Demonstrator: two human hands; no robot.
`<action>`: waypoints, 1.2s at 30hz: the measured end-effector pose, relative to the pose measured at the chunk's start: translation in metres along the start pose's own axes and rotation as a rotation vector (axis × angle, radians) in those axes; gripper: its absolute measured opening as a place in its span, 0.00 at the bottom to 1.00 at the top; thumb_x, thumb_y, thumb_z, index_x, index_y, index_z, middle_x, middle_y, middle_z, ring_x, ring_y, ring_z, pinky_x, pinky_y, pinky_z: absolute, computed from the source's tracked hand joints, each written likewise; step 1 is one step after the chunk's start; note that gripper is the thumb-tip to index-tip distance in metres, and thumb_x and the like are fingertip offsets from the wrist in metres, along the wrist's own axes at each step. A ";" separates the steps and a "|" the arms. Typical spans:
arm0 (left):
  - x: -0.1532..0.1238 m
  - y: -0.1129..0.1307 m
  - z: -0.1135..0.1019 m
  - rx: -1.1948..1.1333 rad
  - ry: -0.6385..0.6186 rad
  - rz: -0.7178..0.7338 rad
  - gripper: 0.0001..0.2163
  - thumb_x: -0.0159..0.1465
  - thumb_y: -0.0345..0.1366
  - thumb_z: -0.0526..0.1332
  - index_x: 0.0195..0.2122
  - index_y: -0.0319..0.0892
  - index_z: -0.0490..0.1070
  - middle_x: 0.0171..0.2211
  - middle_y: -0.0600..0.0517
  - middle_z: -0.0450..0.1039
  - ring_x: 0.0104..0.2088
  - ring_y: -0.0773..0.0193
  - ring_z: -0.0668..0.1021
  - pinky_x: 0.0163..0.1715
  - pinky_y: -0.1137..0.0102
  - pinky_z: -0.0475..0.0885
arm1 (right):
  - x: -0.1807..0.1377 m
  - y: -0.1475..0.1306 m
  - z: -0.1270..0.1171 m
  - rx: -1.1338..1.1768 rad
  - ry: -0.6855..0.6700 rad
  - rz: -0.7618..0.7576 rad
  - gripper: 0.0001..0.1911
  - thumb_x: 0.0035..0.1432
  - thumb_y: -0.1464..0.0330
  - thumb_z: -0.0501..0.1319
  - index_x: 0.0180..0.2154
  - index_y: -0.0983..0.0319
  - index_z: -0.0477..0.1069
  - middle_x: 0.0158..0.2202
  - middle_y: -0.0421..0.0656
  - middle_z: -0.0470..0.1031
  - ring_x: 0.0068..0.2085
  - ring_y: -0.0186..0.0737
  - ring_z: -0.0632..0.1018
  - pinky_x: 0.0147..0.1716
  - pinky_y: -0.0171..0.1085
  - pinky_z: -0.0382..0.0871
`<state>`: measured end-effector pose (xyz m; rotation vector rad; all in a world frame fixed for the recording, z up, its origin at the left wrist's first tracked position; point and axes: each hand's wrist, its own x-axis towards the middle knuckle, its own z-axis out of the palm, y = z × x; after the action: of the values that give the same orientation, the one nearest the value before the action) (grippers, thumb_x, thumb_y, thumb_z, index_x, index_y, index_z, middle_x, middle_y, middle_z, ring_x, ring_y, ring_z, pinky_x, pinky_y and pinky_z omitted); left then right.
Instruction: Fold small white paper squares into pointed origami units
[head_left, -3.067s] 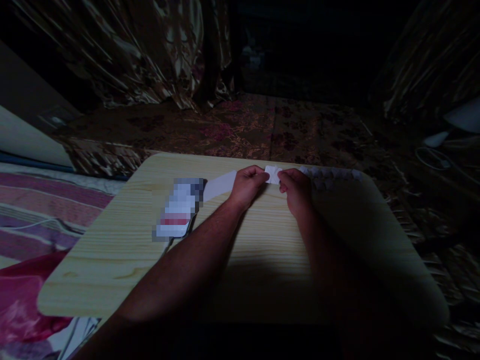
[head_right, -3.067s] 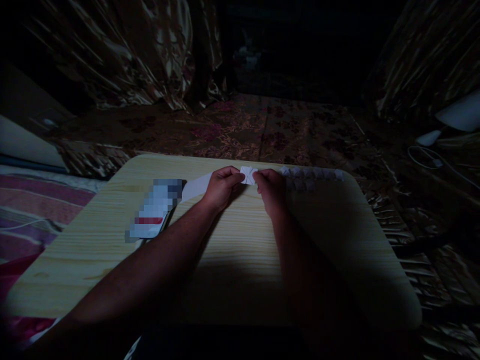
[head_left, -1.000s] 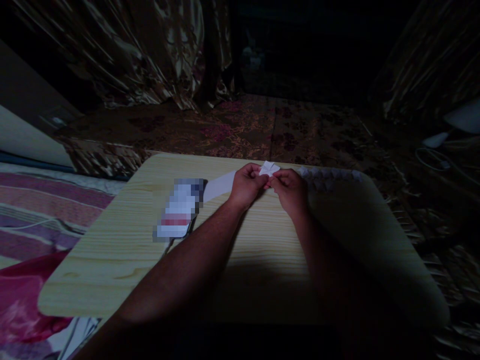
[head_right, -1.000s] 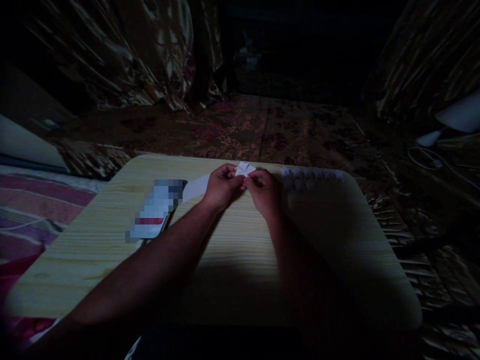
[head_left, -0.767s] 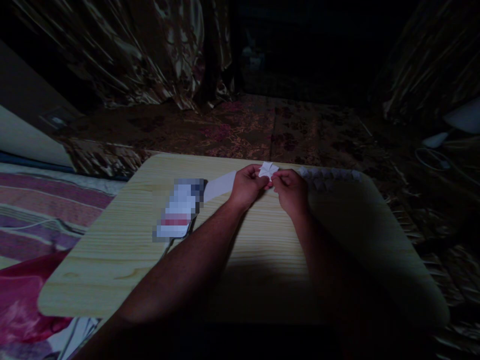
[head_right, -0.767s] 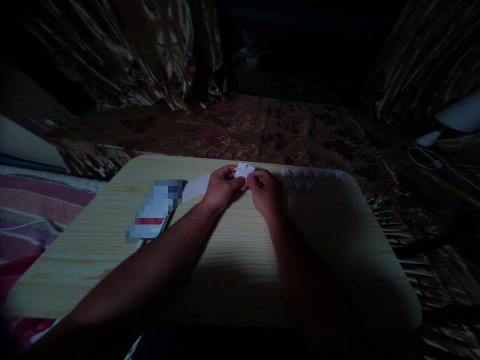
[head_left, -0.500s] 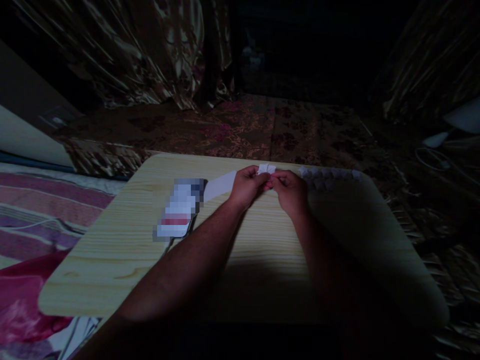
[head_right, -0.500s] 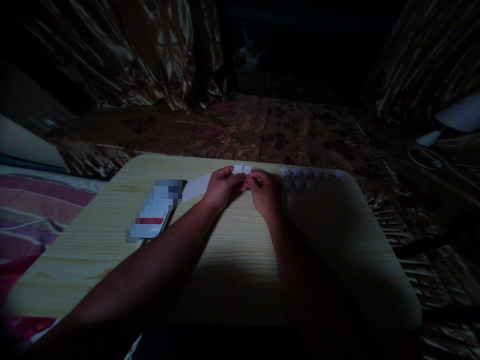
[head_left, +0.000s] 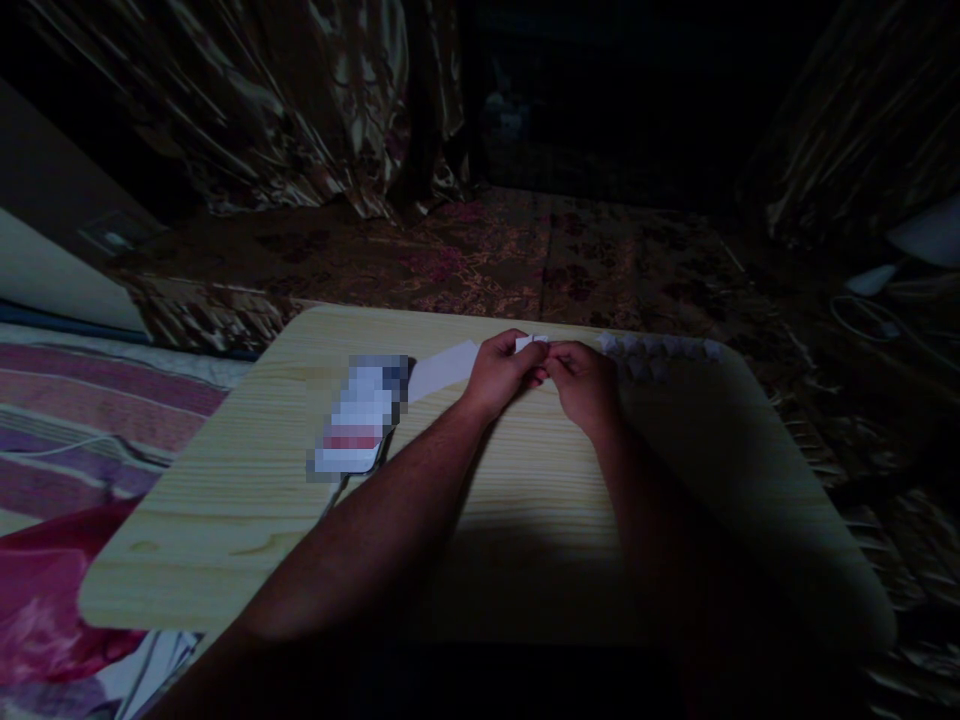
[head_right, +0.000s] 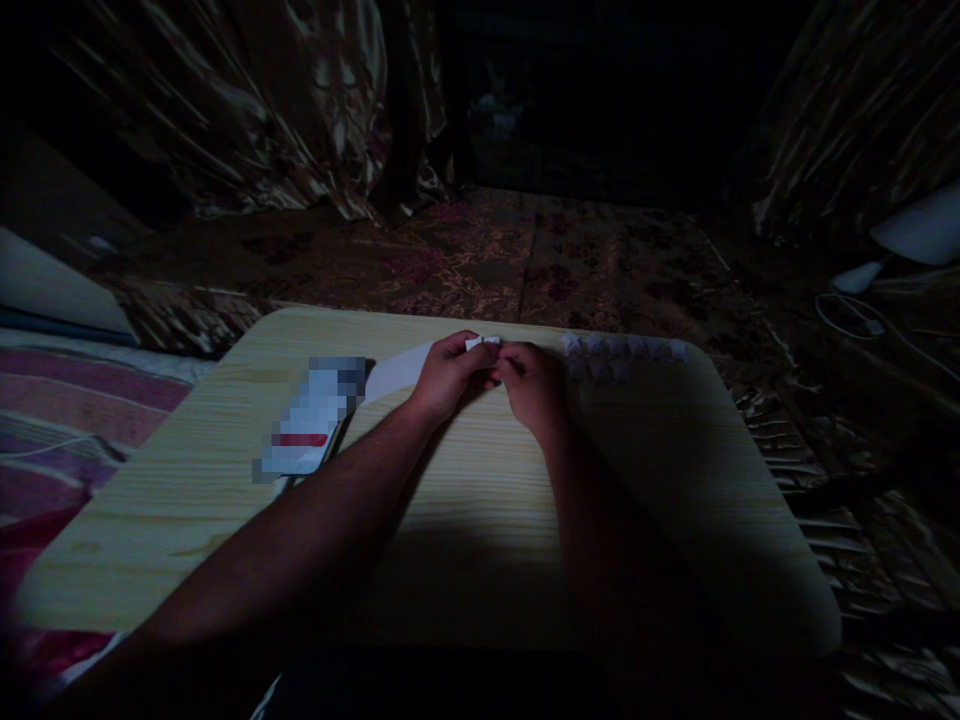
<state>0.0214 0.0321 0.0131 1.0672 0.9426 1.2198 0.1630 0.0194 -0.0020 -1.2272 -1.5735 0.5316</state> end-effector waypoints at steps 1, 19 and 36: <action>0.000 0.000 0.000 0.004 0.005 0.003 0.14 0.53 0.43 0.71 0.30 0.39 0.71 0.23 0.52 0.76 0.22 0.67 0.78 0.21 0.74 0.73 | 0.000 0.001 0.000 -0.002 -0.016 -0.003 0.06 0.59 0.66 0.61 0.34 0.57 0.78 0.38 0.41 0.83 0.38 0.40 0.82 0.42 0.39 0.76; 0.008 -0.005 -0.012 -0.026 -0.038 -0.049 0.07 0.48 0.34 0.68 0.21 0.39 0.70 0.17 0.54 0.69 0.15 0.71 0.68 0.13 0.75 0.58 | 0.001 0.005 -0.003 0.131 -0.081 0.079 0.08 0.59 0.62 0.63 0.38 0.58 0.78 0.30 0.39 0.80 0.30 0.39 0.81 0.30 0.37 0.75; 0.007 0.006 -0.023 -0.065 -0.220 -0.177 0.07 0.46 0.33 0.70 0.21 0.38 0.73 0.17 0.52 0.70 0.16 0.71 0.68 0.12 0.76 0.57 | 0.007 -0.006 -0.018 0.417 -0.279 0.185 0.14 0.49 0.59 0.71 0.36 0.59 0.78 0.28 0.40 0.82 0.28 0.39 0.82 0.30 0.39 0.80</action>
<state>-0.0016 0.0416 0.0135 1.0207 0.8039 0.9604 0.1762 0.0190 0.0129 -1.0103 -1.4814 1.1297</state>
